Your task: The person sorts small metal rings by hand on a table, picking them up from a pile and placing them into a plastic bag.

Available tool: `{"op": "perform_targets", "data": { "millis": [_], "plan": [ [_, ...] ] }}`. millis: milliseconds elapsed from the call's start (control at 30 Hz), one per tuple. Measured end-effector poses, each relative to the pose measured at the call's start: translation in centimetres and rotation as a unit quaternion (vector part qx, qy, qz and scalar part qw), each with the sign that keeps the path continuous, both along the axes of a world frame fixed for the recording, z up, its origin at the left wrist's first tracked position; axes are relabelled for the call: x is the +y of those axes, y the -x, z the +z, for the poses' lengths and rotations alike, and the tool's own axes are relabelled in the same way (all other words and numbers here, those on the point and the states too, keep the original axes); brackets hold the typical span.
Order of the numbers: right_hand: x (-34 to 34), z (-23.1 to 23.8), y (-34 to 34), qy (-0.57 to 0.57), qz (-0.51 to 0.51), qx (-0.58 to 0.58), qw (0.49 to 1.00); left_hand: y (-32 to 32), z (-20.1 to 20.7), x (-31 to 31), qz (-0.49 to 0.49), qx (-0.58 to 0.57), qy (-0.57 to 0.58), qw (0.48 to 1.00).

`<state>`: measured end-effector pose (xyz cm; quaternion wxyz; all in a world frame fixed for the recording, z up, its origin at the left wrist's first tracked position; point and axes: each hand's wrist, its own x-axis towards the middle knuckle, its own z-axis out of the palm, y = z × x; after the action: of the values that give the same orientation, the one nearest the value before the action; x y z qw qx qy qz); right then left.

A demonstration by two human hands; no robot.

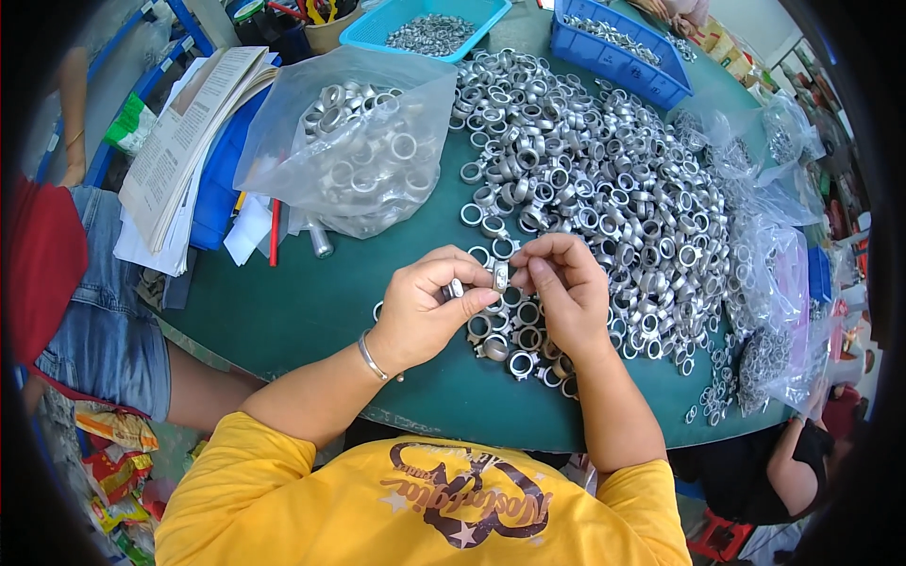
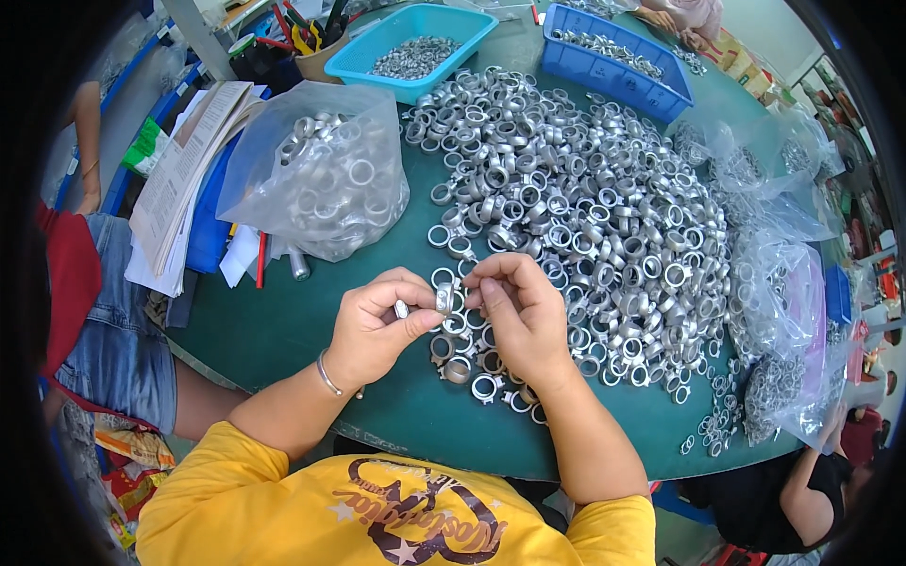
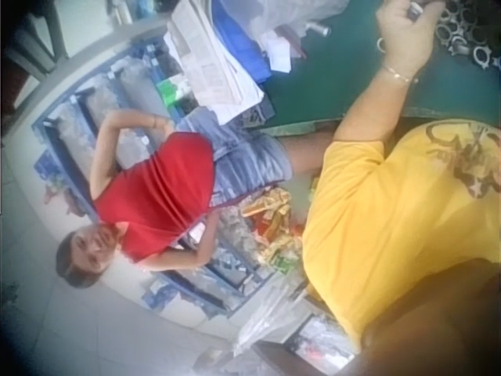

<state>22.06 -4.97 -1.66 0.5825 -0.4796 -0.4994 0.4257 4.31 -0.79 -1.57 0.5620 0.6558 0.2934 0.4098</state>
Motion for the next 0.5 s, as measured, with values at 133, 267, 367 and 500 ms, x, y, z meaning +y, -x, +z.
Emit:
{"op": "perform_targets", "data": {
  "millis": [133,267,367,500],
  "plan": [
    [0.1,0.5,-0.2,0.06,0.064,0.094,0.992,0.0,-0.2,-0.2,0.001,0.017,-0.05,0.999],
    [0.0,0.3,-0.3,0.067,0.113,0.063,0.989,-0.1,0.0,-0.2,0.001,0.013,-0.076,0.997],
    [0.1,0.4,0.2,0.022,0.104,0.109,0.988,0.0,-0.5,0.0,0.004,0.02,-0.154,0.988],
    [0.2,0.7,-0.2,-0.134,0.087,0.006,0.987,-0.4,1.3,0.3,-0.038,-0.082,0.375,0.922]
  ]
}}
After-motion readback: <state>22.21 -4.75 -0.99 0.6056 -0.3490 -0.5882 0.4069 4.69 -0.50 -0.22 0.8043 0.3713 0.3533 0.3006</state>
